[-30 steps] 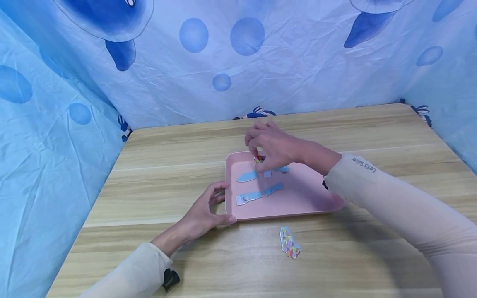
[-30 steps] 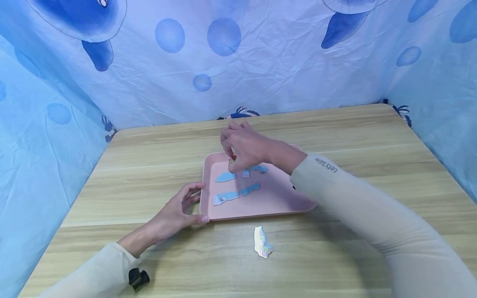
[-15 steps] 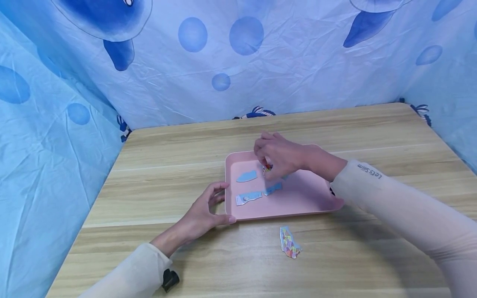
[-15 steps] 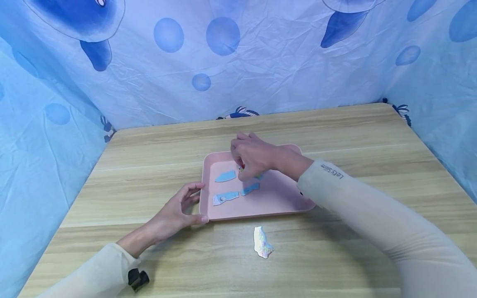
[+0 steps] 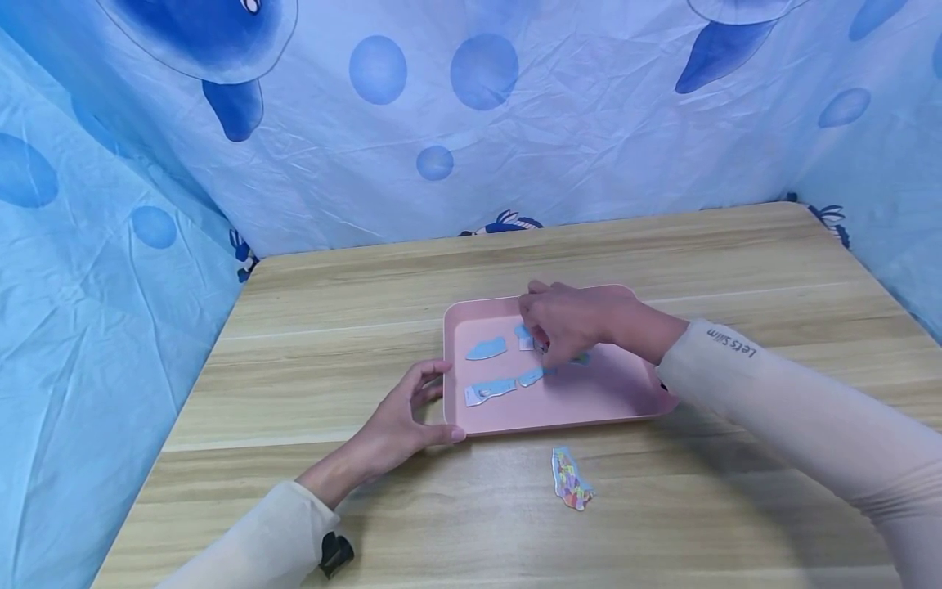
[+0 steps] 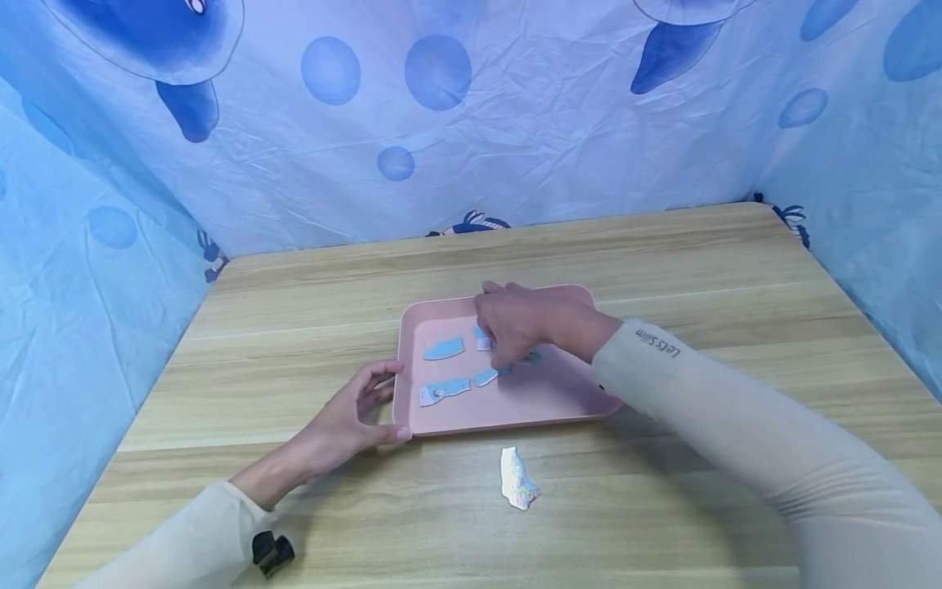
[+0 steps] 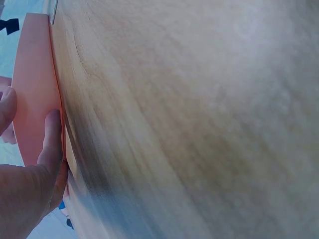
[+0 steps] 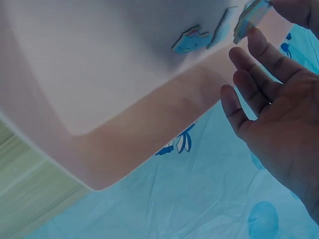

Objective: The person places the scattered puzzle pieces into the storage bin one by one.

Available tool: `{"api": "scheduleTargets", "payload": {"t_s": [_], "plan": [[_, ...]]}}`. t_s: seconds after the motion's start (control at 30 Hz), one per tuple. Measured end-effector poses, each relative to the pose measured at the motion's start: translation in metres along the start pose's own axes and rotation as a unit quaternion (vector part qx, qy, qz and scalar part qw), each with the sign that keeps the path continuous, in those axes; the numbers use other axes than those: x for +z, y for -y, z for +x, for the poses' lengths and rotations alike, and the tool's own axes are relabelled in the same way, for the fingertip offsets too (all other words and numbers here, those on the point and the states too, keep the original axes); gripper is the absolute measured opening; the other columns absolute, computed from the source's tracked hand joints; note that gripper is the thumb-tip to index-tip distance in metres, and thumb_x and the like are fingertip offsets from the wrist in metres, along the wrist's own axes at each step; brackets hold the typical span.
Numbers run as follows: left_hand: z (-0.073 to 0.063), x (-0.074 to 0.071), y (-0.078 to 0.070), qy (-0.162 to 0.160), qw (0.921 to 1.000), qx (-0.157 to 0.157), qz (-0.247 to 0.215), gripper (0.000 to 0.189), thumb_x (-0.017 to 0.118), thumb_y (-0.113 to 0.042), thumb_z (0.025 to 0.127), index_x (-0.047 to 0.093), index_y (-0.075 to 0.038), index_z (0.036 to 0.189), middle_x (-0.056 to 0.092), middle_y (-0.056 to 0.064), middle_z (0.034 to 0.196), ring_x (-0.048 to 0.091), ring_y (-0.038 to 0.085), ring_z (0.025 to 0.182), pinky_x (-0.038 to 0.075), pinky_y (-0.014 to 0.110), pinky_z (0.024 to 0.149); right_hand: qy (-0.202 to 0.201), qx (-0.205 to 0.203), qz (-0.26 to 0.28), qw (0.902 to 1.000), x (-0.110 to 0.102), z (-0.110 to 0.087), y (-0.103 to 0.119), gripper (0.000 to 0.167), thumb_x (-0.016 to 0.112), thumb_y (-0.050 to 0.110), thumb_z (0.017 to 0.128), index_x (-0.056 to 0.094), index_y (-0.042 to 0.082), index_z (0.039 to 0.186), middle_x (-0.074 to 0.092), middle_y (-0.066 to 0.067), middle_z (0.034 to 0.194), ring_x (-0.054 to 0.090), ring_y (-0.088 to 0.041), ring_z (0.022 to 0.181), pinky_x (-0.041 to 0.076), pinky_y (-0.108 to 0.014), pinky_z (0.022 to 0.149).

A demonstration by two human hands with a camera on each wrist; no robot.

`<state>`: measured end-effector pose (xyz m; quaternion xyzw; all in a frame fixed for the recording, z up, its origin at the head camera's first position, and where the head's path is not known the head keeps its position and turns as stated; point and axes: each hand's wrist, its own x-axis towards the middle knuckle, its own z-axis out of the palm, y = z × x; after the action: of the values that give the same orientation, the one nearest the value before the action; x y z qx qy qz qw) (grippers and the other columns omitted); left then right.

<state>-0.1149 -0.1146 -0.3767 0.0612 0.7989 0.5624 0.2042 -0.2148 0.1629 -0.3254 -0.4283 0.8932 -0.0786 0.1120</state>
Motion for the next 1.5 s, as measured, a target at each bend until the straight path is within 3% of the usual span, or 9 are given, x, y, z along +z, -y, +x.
{"api": "scheduleTargets", "payload": {"t_s": [0.3,0.47,0.7,0.9,1.17,1.5], "plan": [[-0.001,-0.001,0.000,0.005,0.9999,0.001,-0.009,0.087,0.086,-0.007,0.068,0.039,-0.019,0.141,0.041,0.000,0.145,0.040,0.021,0.134,0.041,0.042,0.104,0.018,0.003,-0.060,0.9980,0.009,-0.007,-0.002,0.022,0.077,0.028,0.065,0.057,0.023,0.057,0.051,0.003,0.090,0.042,-0.019,0.092,0.039,-0.039,0.084],[-0.001,-0.001,-0.001,0.006,1.0000,-0.003,-0.006,0.087,0.086,-0.008,0.069,0.038,-0.020,0.141,0.040,-0.001,0.146,0.039,0.021,0.135,0.043,0.041,0.102,0.040,0.023,-0.090,0.9949,0.013,-0.008,-0.002,0.017,0.073,0.023,0.065,0.058,0.027,0.057,0.048,0.004,0.094,0.043,-0.019,0.095,0.038,-0.039,0.087],[0.000,-0.001,-0.002,0.002,1.0000,-0.003,-0.002,0.087,0.086,-0.009,0.068,0.039,-0.020,0.140,0.041,0.000,0.145,0.039,0.021,0.135,0.043,0.041,0.102,0.038,0.010,-0.122,0.9917,0.011,-0.008,0.000,0.020,0.074,0.020,0.070,0.058,0.025,0.061,0.048,0.002,0.095,0.041,-0.022,0.097,0.037,-0.045,0.089],[0.000,0.000,-0.001,0.006,1.0000,-0.002,-0.007,0.088,0.086,-0.009,0.068,0.038,-0.020,0.141,0.041,-0.002,0.145,0.039,0.020,0.135,0.040,0.043,0.105,0.032,0.005,-0.088,0.9956,0.005,-0.010,-0.001,0.021,0.078,0.019,0.073,0.060,0.024,0.063,0.045,0.005,0.088,0.036,-0.019,0.089,0.033,-0.039,0.081],[0.000,0.000,0.000,0.005,1.0000,-0.001,-0.006,0.087,0.086,-0.008,0.068,0.039,-0.020,0.141,0.041,-0.001,0.145,0.039,0.021,0.135,0.042,0.042,0.103,-0.014,-0.007,-0.052,0.9985,0.003,-0.012,-0.005,0.020,0.061,-0.003,0.074,0.061,0.017,0.073,0.043,0.004,0.088,0.032,-0.020,0.088,0.027,-0.037,0.075],[0.000,0.000,-0.001,0.004,1.0000,-0.004,0.001,0.087,0.086,-0.009,0.068,0.039,-0.021,0.140,0.042,0.000,0.144,0.039,0.021,0.135,0.040,0.042,0.105,-0.058,-0.009,-0.028,0.9979,0.003,-0.025,0.000,0.014,0.069,0.008,0.080,0.067,0.015,0.091,0.052,0.000,0.106,0.038,-0.020,0.094,0.032,-0.036,0.079]]}}
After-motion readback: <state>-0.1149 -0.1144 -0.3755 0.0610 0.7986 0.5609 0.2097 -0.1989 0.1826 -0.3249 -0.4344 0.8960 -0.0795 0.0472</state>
